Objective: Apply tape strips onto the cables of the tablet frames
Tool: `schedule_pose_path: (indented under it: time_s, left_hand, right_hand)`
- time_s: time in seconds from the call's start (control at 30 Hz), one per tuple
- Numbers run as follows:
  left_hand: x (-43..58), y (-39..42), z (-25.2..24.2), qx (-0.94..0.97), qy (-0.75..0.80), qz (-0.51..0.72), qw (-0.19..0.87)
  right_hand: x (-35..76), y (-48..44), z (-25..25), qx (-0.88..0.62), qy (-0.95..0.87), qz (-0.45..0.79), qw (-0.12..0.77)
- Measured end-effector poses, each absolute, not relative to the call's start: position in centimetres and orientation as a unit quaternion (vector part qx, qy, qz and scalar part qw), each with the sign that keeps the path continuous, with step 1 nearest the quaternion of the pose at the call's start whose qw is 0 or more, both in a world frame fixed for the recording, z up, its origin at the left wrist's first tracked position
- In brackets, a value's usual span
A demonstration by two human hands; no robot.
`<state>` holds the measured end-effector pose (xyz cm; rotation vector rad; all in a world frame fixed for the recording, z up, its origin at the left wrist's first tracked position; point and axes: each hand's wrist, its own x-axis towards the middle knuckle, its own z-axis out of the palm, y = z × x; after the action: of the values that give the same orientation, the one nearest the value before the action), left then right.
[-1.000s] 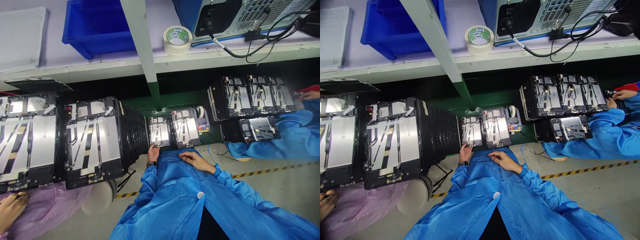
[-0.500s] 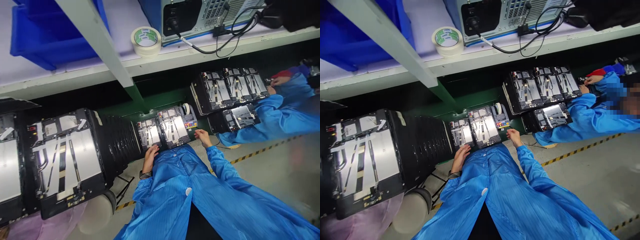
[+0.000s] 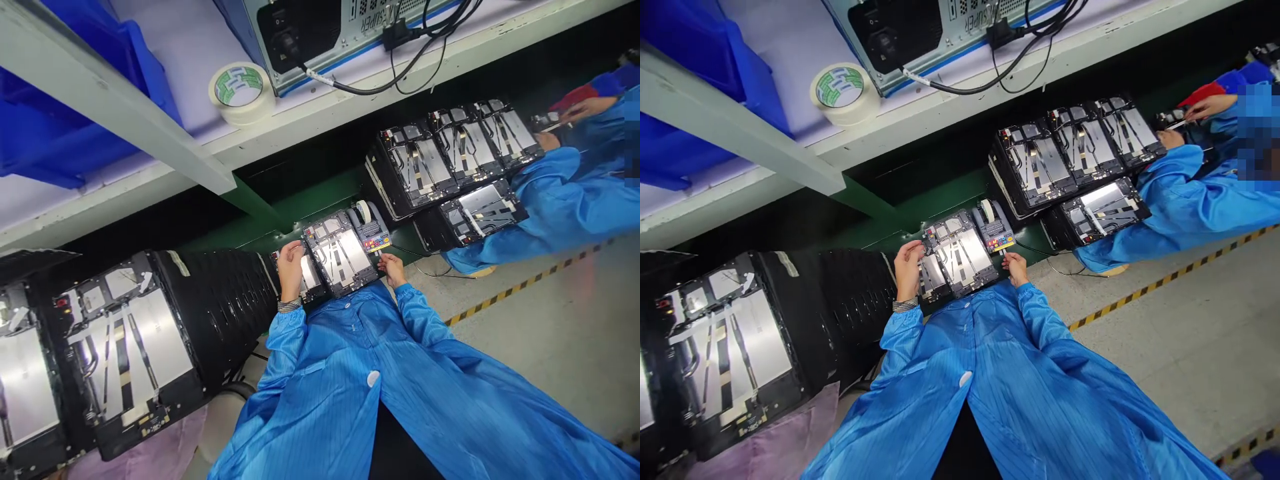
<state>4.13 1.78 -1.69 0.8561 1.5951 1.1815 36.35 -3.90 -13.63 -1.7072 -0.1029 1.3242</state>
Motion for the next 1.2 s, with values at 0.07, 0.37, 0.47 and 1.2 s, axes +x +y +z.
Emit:
schedule_pose_path:
  time_s: [0.07,0.37,0.47,1.2]
  left_hand:
    - [4.9,2.4,-0.8,0.393,0.663,0.471,0.429]
    - [10.9,4.7,0.8,0.628,0.672,0.319,0.229]
    - [12.5,5.1,0.2,0.636,0.692,0.262,0.218]
    - [14.4,10.0,-0.2,0.656,0.712,0.087,0.236]
  right_hand:
    - [35.9,-4.3,-13.9,-0.695,-0.013,0.527,0.489]
    - [33.6,-2.3,-14.0,-0.666,0.097,0.527,0.519]
    - [33.5,-1.9,-13.8,-0.667,0.111,0.523,0.518]
    - [35.3,-0.7,-3.6,-0.671,-0.415,0.317,0.526]
